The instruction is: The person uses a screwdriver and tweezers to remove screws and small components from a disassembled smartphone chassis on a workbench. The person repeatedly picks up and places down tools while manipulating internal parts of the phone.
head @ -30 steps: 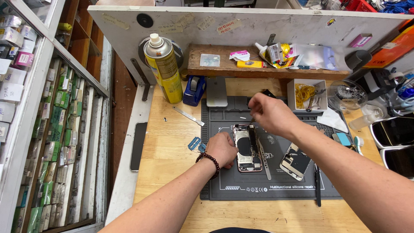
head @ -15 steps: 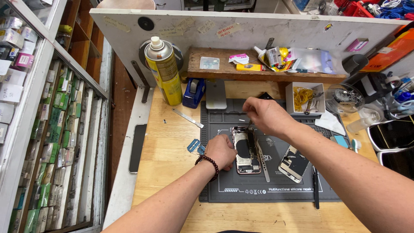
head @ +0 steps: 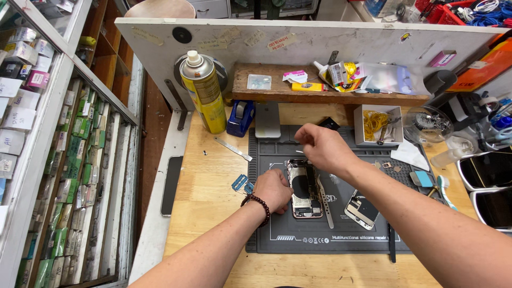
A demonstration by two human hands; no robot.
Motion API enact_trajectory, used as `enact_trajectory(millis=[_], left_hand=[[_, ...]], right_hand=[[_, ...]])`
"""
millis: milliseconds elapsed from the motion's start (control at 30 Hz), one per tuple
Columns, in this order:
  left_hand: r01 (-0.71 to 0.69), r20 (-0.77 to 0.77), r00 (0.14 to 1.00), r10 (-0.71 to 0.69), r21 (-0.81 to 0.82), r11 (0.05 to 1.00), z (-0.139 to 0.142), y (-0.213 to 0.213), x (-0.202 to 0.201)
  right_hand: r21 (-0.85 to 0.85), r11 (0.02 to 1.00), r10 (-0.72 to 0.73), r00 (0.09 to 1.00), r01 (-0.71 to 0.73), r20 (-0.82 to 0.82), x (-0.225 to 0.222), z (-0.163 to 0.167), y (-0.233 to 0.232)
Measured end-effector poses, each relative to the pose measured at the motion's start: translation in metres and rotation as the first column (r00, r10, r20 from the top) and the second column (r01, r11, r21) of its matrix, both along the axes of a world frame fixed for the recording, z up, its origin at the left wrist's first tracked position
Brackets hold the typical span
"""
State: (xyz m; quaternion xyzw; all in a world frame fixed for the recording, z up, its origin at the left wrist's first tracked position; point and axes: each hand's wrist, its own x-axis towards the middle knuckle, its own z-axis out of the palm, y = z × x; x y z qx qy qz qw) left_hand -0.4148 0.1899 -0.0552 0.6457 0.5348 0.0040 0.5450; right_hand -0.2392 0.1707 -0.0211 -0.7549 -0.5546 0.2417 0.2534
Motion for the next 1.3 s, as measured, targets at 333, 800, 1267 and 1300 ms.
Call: enact_trajectory(millis=[333, 800, 1267, 1300], left_hand=[[-0.046, -0.006, 0.999, 0.046, 0.000, 0.999, -0.003, -0.006, 0.011], [-0.027, 0.033, 0.999, 0.027, -0.005, 1.000, -0.006, -0.002, 0.010], [0.056, 0.064, 0.996, -0.057, 0.020, 0.998, -0.008, 0.010, 0.004], [0.056, 0.058, 0.997, -0.057, 0.020, 0.998, -0.008, 0.011, 0.003]], right_hand=[[-0.018, 0.998, 0.060, 0.998, -0.061, -0.033, 0.015, -0.002, 0.001], [0.006, 0.989, 0.151, 0.988, -0.151, -0.043, 0.045, -0.007, 0.007], [-0.042, 0.997, -0.078, 0.915, 0.067, -0.395, 0.038, -0.008, 0.000], [-0.042, 0.996, -0.095, 0.894, 0.085, -0.437, 0.038, -0.009, 0.001]])
